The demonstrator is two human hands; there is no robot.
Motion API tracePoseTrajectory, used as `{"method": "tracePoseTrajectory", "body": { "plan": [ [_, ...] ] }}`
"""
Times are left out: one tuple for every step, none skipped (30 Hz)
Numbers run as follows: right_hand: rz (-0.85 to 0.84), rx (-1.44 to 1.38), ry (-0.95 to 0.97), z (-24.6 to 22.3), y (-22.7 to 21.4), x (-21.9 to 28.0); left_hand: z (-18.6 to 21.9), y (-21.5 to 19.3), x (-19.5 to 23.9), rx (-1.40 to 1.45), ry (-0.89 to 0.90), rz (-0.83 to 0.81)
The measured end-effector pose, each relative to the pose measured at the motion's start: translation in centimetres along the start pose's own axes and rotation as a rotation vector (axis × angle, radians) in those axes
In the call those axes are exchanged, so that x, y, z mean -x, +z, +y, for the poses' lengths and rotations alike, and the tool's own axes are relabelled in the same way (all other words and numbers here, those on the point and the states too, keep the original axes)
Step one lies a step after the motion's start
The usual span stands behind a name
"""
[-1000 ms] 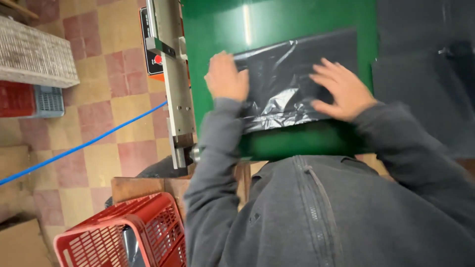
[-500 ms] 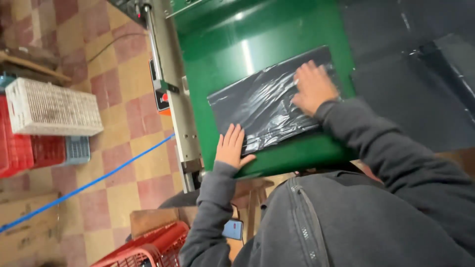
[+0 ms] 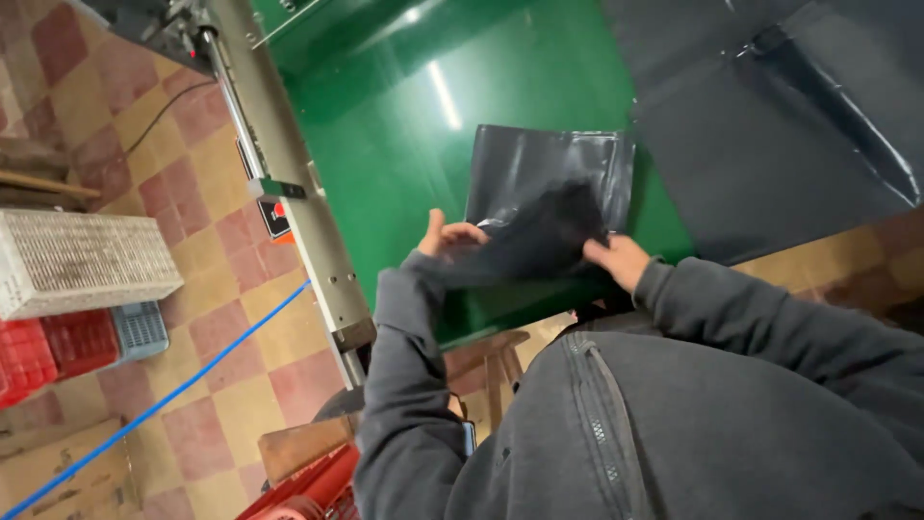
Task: Folding plastic bags coming off a production line and placing them into a collection basket.
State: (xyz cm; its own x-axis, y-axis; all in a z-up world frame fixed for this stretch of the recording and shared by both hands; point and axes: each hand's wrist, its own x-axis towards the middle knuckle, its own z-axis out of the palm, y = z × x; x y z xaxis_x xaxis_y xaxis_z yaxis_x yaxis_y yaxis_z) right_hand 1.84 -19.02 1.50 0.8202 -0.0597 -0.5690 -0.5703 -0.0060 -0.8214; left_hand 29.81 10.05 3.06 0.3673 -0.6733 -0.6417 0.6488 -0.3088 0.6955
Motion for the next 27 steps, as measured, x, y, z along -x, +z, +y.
{"method": "tracePoseTrajectory", "body": {
  "plan": [
    [0.006, -0.006, 0.0, -1.5, -0.4, -0.1, -1.3, -0.9, -0.9, -0.006, -0.004, -0.005],
    [0.04, -0.509, 0.001, -2.9, -0.8, -0.1, -2.6, -1.7, -1.7, -0.166, 0.195, 0.135],
    [0.073, -1.01, -0.001, -4.3, -1.3, -0.1, -3.9, -2.5, -2.5, -0.325, 0.394, 0.274],
    [0.086, -1.021, 0.004, -3.8, -1.4, -0.1, -3.0, -0.2, -0.7, -0.331, 0.382, 0.261],
    [0.072, -1.064, 0.063, -3.2, -1.5, -0.1, -2.0, 2.2, 1.1, -0.617, 0.495, 0.426],
    [0.059, -1.103, 0.115, -2.8, -2.0, -0.2, -0.8, 4.6, 2.6, -0.904, 0.618, 0.584],
    [0.073, -1.111, 0.113, -2.9, -2.4, 1.4, -0.9, 5.5, 4.3, -0.907, 0.619, 0.567],
    [-0.134, -0.868, 0.065, -3.5, -3.5, 2.4, -0.3, 6.4, 5.4, -1.021, 0.546, 0.691],
    [-0.329, -0.616, 0.021, -4.1, -4.8, 3.4, 0.3, 7.3, 6.4, -1.131, 0.468, 0.816],
    [-0.319, -0.615, 0.011, -7.3, -7.5, 6.0, 0.2, 7.2, 7.3, -1.134, 0.482, 0.811],
    [-0.251, -0.309, -0.115, -10.3, -10.2, 8.6, -0.1, 7.1, 8.0, -1.18, 0.433, 0.926],
    [-0.183, -0.004, -0.226, -13.0, -12.6, 11.6, -1.0, 7.0, 9.3, -1.221, 0.371, 1.044],
    [-0.18, -0.006, -0.226, -14.3, -16.2, 11.8, 1.6, 10.5, 9.7, -1.223, 0.372, 1.041],
    [0.028, 0.212, -0.398, -15.6, -19.9, 12.0, 3.7, 14.2, 10.3, -1.369, 0.511, 1.114],
    [0.239, 0.43, -0.566, -16.9, -23.7, 12.3, 5.9, 17.9, 10.9, -1.515, 0.655, 1.182],
    [0.227, 0.433, -0.563, -16.9, -27.0, 10.5, 7.4, 21.9, 9.0, -1.51, 0.643, 1.188],
    [0.271, 0.613, -0.7, -16.9, -30.3, 8.8, 9.0, 25.8, 7.0, -1.485, 0.778, 1.02],
    [0.32, 0.802, -0.847, -17.3, -34.1, 6.7, 11.1, 29.7, 4.5, -1.445, 0.92, 0.856],
    [0.315, 0.812, -0.856, -16.6, -35.7, 4.4, 10.8, 31.9, 0.8, -1.437, 0.925, 0.87],
    [0.276, 0.969, -0.816, -16.1, -37.3, 1.9, 11.0, 34.1, -3.0, -1.469, 0.968, 0.705],
    [0.239, 1.124, -0.771, -15.8, -39.1, -0.6, 11.4, 36.2, -6.8, -1.495, 1.007, 0.538],
    [0.235, 1.128, -0.78, -16.2, -39.1, -0.6, 12.1, 38.0, -8.7, -1.495, 1.008, 0.55],
    [0.16, 1.17, -0.819, -16.7, -39.0, -0.6, 12.9, 39.6, -10.7, -1.479, 0.961, 0.479],
    [0.081, 1.219, -0.863, -17.3, -39.1, -1.0, 13.7, 41.1, -12.8, -1.458, 0.918, 0.418],
    [0.076, 1.229, -0.877, -18.2, -39.7, -0.4, 15.0, 42.1, -14.0, -1.455, 0.924, 0.438],
    [-0.013, 1.258, -0.79, -18.4, -39.6, 0.5, 15.6, 42.9, -14.6, -1.472, 0.892, 0.383],
    [-0.101, 1.286, -0.702, -18.6, -39.5, 1.4, 16.2, 43.6, -15.1, -1.487, 0.86, 0.327]
  ]
}}
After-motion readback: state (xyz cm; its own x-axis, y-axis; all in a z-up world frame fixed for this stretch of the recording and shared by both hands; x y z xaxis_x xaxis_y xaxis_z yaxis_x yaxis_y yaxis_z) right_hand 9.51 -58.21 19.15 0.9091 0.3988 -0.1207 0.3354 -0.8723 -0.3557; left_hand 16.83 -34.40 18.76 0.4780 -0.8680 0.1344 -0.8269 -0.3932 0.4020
